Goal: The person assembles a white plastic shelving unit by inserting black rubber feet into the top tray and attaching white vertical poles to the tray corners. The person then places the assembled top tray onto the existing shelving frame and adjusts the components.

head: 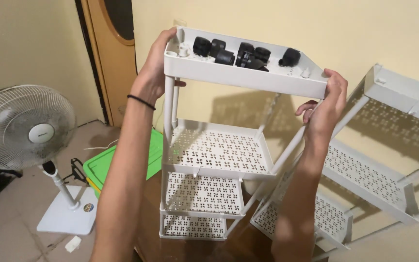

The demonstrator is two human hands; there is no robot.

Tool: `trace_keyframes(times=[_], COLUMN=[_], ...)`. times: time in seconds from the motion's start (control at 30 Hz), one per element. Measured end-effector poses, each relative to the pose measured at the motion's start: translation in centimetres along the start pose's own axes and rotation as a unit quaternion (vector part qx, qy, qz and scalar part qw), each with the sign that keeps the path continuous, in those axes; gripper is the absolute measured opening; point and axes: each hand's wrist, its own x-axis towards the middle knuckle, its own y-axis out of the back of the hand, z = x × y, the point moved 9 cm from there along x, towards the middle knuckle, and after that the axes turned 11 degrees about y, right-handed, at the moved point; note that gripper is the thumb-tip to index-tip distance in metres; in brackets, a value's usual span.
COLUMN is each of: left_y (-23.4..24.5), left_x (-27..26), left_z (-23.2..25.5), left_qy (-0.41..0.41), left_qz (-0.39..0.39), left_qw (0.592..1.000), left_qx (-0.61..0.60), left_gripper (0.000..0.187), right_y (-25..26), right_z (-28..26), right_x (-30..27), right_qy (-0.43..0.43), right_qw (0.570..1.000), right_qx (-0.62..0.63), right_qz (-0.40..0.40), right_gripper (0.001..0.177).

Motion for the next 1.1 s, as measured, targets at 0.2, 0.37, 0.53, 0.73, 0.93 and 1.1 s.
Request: trace_keyframes(times=[0.2,0.37,0.53,0.73,0.93,1.1], left_y=[-0.9,-1.4,-1.4,-2.5,-5.2,-8.2], left_x=[-6.6,-6.8,-7.6,-11.4,-18.7,-24.4], left_z=[0.6,3.7,5.6,6.2,6.2,4.0], left_qy=[-0.078,-0.158,-0.239,-0.262,-0.277,-0.263], left_qz=[-0.045,0.010,0.052,0.056,0.037,0.006], left_qw=[0.995,0.984,0.963,0.957,0.956,0.964], left_qx=[0.042,0.080,0.113,0.111,0.090,0.041], left_gripper=[0.075,0.064,0.064,0.064,0.068,0.066], right_y=[-0.1,-0.4,0.6,3.1,6.9,11.6], right_z=[-0.5,-0.8,-1.5,-4.2,-8.4,-12.8], right_x=[-0.2,0.8,1.8,2.1,0.3,-3.8], right_qy=[-0.006,0.009,0.038,0.084,0.088,0.109], right_qw=[0.999,1.000,0.999,0.995,0.992,0.991], right_qx=[-0.034,-0.018,-0.012,-0.054,-0.092,-0.078], right_qz=[-0.017,-0.018,-0.029,-0.016,-0.010,-0.013], right_gripper=[0.046,0.049,0.049,0.049,0.050,0.047])
